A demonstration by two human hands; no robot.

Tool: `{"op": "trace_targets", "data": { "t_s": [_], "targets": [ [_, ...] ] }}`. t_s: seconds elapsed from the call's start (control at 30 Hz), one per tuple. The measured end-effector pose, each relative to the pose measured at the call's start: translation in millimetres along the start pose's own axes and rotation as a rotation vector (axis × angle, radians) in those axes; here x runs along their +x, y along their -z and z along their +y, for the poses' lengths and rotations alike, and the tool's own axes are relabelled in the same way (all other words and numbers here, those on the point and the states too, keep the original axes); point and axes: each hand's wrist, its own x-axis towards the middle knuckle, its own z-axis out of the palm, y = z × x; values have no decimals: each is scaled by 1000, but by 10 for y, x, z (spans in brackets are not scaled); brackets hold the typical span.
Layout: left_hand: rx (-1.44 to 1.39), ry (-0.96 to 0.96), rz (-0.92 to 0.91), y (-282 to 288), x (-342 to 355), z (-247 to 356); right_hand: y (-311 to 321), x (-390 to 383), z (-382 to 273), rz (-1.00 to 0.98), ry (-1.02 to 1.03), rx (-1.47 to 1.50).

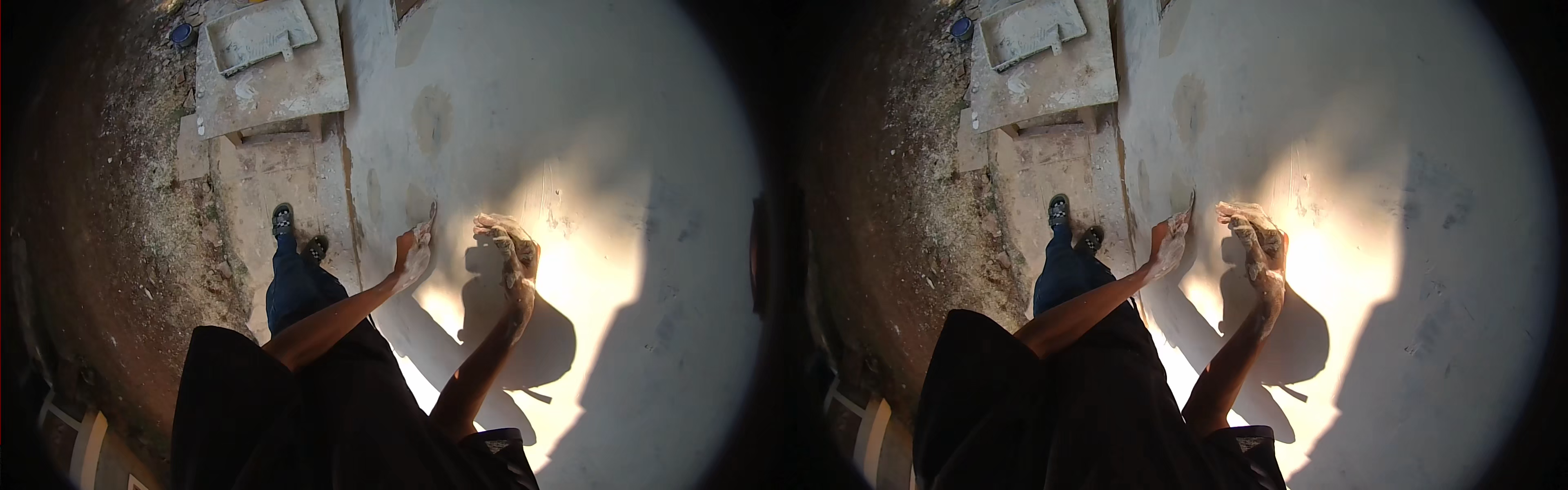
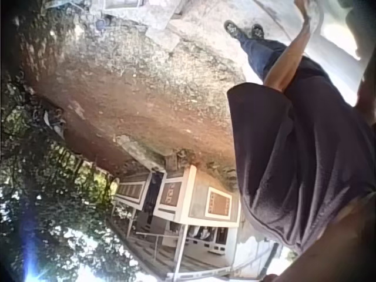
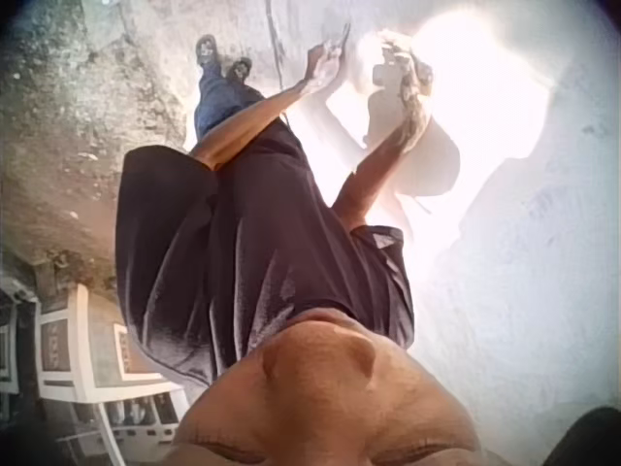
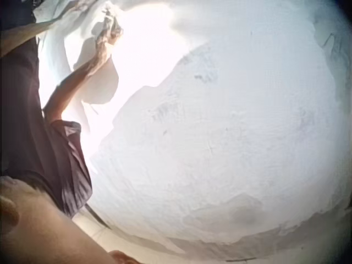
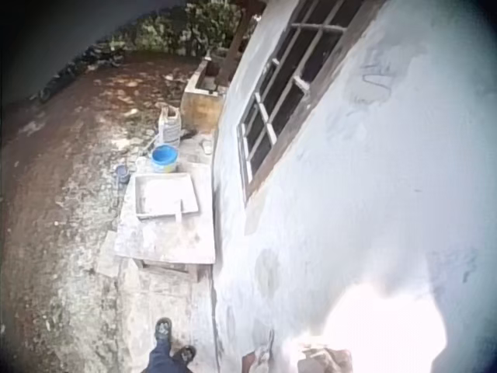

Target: Applying plaster or wall putty to an exterior building wall and mixing more in a tray.

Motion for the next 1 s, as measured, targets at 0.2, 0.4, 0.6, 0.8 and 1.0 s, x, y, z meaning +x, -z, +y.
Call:
{"op": "trace_targets", "data": {
  "t_s": [0.2, 0.4, 0.6, 0.8, 1.0],
  "targets": [
    [411, -121, -229, -46, -660, 606, -26, -40, 42, 9, 5, 12],
    [372, -32, -40, 813, 619, 349, -22, -29, 22, 23, -4, 15],
    [498, -156, -77, 297, 324, -110, -8, -25, 10, 37, -18, 13],
    [475, 61, -157, -238, -956, 272, -32, -33, 44, 41, -9, 27],
    [273, -82, -222, 755, 125, 256, 3, 5, 49, 50, -14, 36]
  ]
}}
